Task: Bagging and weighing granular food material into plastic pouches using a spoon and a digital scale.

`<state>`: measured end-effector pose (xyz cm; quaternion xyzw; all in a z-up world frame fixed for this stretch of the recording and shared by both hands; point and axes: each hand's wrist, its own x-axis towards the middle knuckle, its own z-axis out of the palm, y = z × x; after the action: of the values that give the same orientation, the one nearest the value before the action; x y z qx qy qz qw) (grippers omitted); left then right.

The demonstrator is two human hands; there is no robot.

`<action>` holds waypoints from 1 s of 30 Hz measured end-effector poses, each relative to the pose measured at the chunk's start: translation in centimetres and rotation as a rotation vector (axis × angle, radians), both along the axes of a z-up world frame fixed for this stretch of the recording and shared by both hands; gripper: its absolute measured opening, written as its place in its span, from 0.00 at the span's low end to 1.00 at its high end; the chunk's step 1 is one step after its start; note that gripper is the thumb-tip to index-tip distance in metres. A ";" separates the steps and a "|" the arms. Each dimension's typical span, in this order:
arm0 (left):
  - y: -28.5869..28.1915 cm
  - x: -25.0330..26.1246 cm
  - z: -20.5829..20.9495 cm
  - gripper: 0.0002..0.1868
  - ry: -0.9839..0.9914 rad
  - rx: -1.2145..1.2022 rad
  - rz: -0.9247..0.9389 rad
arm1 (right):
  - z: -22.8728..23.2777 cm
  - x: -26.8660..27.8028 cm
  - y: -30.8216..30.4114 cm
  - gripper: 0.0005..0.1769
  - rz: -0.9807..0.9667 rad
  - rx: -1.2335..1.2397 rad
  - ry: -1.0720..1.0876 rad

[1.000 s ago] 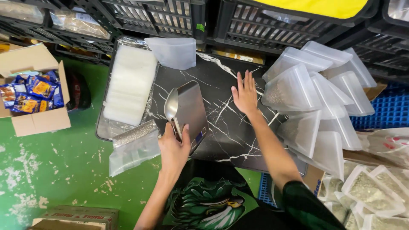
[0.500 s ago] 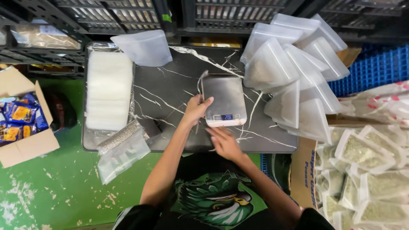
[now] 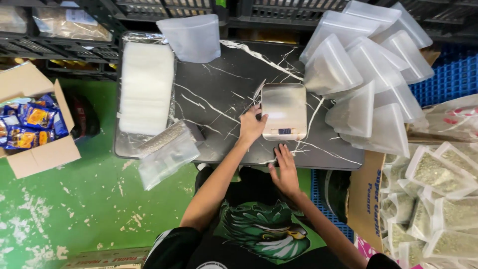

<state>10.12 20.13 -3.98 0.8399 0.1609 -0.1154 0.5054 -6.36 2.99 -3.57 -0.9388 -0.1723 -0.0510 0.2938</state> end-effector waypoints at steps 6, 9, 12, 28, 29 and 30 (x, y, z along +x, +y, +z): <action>3.4 -3.3 1.9 0.11 -0.071 -0.098 -0.012 | 0.2 2.0 0.5 0.06 -0.551 0.224 -0.157; 5.9 -8.3 12.7 0.12 -0.186 -0.076 -0.202 | -0.4 0.4 2.8 0.07 -0.384 0.176 -0.016; 10.1 -12.4 24.1 0.09 -0.236 -0.094 -0.320 | -0.3 -1.5 6.3 0.44 -0.173 -0.061 0.057; 24.7 -14.3 21.1 0.33 -0.056 0.622 -0.292 | -2.9 12.0 19.0 0.50 -0.321 -0.297 -0.066; 24.8 -14.3 20.2 0.29 -0.096 0.645 -0.269 | -2.8 12.8 19.5 0.50 -0.319 -0.264 -0.016; 25.3 -14.4 18.6 0.29 -0.096 0.645 -0.270 | -2.3 12.7 20.3 0.50 -0.320 -0.263 -0.016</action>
<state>-4.28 45.41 14.61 0.9744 0.0528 -0.0848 0.2012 6.30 23.26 -5.89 -0.9841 -0.0285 -0.0814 0.1553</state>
